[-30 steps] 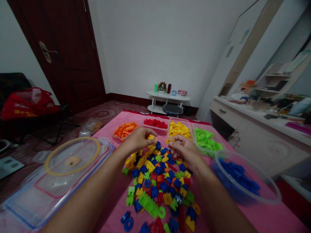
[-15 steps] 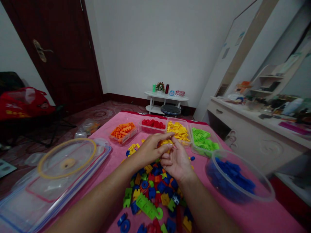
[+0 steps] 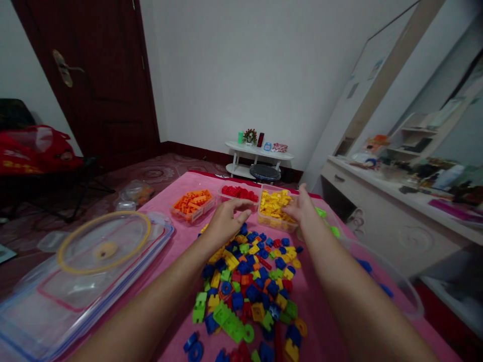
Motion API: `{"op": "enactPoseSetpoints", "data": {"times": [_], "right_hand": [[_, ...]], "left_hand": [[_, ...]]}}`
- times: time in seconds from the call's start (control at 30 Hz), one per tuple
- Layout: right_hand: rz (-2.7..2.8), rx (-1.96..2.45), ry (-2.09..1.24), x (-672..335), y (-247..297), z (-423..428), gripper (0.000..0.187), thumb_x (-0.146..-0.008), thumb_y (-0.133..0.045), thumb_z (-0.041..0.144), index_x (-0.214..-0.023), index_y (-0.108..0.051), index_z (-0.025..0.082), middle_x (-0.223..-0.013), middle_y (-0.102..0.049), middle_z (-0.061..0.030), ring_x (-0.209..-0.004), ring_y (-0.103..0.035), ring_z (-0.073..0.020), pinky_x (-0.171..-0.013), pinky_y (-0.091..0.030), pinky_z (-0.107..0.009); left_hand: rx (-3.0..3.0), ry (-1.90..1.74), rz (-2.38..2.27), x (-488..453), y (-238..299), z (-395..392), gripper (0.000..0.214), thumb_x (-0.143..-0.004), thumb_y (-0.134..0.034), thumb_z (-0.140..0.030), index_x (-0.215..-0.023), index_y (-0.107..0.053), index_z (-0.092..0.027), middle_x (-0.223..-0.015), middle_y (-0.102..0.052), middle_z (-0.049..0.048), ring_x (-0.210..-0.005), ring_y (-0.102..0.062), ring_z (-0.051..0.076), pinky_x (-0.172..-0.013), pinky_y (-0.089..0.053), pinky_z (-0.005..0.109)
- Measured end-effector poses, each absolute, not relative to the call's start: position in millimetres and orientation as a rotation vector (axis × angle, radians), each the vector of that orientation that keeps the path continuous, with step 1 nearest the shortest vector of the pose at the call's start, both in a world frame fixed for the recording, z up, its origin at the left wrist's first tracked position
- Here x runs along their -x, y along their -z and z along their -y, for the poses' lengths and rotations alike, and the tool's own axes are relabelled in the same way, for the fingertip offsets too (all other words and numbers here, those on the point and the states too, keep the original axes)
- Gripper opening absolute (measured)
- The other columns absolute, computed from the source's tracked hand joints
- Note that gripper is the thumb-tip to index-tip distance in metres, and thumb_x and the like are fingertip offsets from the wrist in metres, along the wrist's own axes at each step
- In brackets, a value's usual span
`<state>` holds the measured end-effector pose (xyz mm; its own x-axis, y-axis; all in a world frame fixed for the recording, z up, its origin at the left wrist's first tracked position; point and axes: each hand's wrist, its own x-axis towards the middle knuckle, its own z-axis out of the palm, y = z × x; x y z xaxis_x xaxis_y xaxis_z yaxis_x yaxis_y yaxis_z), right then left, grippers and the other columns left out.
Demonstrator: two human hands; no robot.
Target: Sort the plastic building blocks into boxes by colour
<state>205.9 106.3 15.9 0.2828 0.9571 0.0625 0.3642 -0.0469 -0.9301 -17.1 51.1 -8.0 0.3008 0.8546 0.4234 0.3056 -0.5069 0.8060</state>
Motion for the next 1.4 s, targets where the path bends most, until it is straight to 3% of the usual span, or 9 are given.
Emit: {"op": "enactPoseSetpoints", "data": {"times": [0.13, 0.23, 0.33, 0.5, 0.67, 0.9, 1.2, 1.4], "right_hand": [[0.987, 1.612, -0.73, -205.5, -7.3, -90.6, 0.046, -0.083, -0.041, 0.052, -0.106, -0.055, 0.015, -0.095, -0.061, -0.014, -0.082, -0.06, -0.0211, -0.065, -0.045, -0.031], [1.391, 1.603, -0.653, -209.1, 8.4, -60.1, 0.029, -0.074, -0.055, 0.038, -0.091, -0.061, 0.016, -0.086, -0.063, -0.0077, -0.077, -0.061, -0.0185, -0.064, -0.043, -0.027], [1.913, 1.899, -0.525, -218.4, 17.1, -31.1, 0.012, -0.062, -0.061, 0.022, -0.073, -0.065, 0.018, -0.072, -0.063, -0.0025, -0.068, -0.057, -0.0156, -0.059, -0.037, -0.024], [2.276, 2.243, -0.358, -220.7, 15.9, -4.7, 0.034, -0.051, -0.068, 0.016, -0.083, -0.066, 0.025, -0.083, -0.064, 0.0, -0.073, -0.055, -0.016, -0.057, -0.03, -0.024], [2.378, 2.122, -0.365, -206.4, 22.1, -0.8, 0.031, -0.059, -0.066, 0.023, -0.09, -0.063, 0.025, -0.079, -0.063, 0.0, -0.069, -0.053, -0.015, -0.056, -0.025, -0.024], [2.394, 2.09, -0.253, -200.5, 28.6, -0.2, 0.011, -0.065, -0.06, 0.021, -0.076, -0.061, 0.021, -0.074, -0.063, -0.0028, -0.067, -0.052, -0.0154, -0.056, -0.022, -0.025], [2.255, 1.977, -0.202, -189.5, 25.7, -5.7, 0.022, -0.064, -0.053, 0.011, -0.082, -0.062, 0.019, -0.077, -0.063, -0.003, -0.068, -0.052, -0.0134, -0.057, -0.026, -0.023], [2.329, 2.04, -0.05, -178.2, 37.1, -3.1, 0.017, -0.067, -0.054, 0.013, -0.078, -0.063, 0.022, -0.078, -0.065, -0.0047, -0.071, -0.055, -0.0173, -0.057, -0.023, -0.026]], "left_hand": [[-2.066, -1.072, -1.077, 20.1, 16.0, -56.4, 0.032, -0.081, -0.051, -0.025, -0.108, -0.065, -0.016, -0.106, -0.068, 0.0057, -0.095, -0.062, 0.017, -0.085, -0.047, 0.027], [-2.184, -0.894, -1.2, 25.9, 26.9, -64.4, 0.032, -0.079, -0.051, -0.025, -0.105, -0.066, -0.016, -0.104, -0.068, 0.0069, -0.093, -0.062, 0.018, -0.082, -0.046, 0.028], [-2.299, -0.622, -1.338, 32.7, 37.7, -69.8, 0.029, -0.075, -0.055, -0.024, -0.099, -0.069, -0.018, -0.098, -0.069, 0.0069, -0.088, -0.062, 0.02, -0.076, -0.045, 0.027], [-2.388, -0.391, -1.442, 37.2, 48.4, -68.7, 0.034, -0.067, -0.062, -0.021, -0.099, -0.069, -0.023, -0.099, -0.065, 0.0068, -0.09, -0.059, 0.022, -0.076, -0.043, 0.027], [-2.428, -0.442, -1.289, 31.7, 60.1, -68.1, 0.04, -0.068, -0.065, -0.027, -0.108, -0.065, -0.026, -0.102, -0.059, 0.0056, -0.087, -0.058, 0.018, -0.078, -0.042, 0.025], [-2.495, -0.418, -1.316, 25.1, 63.0, -67.4, 0.021, -0.069, -0.064, -0.028, -0.09, -0.067, -0.023, -0.096, -0.057, 0.0052, -0.088, -0.057, 0.019, -0.076, -0.042, 0.026], [-2.557, -0.45, -1.233, 28.4, 58.3, -70.2, 0.022, -0.061, -0.056, -0.013, -0.079, -0.067, -0.019, -0.086, -0.063, 0.0044, -0.079, -0.057, 0.017, -0.071, -0.042, 0.024], [-2.543, -0.424, -1.151, 29.0, 61.6, -74.0, 0.025, -0.06, -0.056, -0.012, -0.077, -0.07, -0.022, -0.079, -0.069, 0.0024, -0.072, -0.059, 0.016, -0.068, -0.043, 0.023]]}}
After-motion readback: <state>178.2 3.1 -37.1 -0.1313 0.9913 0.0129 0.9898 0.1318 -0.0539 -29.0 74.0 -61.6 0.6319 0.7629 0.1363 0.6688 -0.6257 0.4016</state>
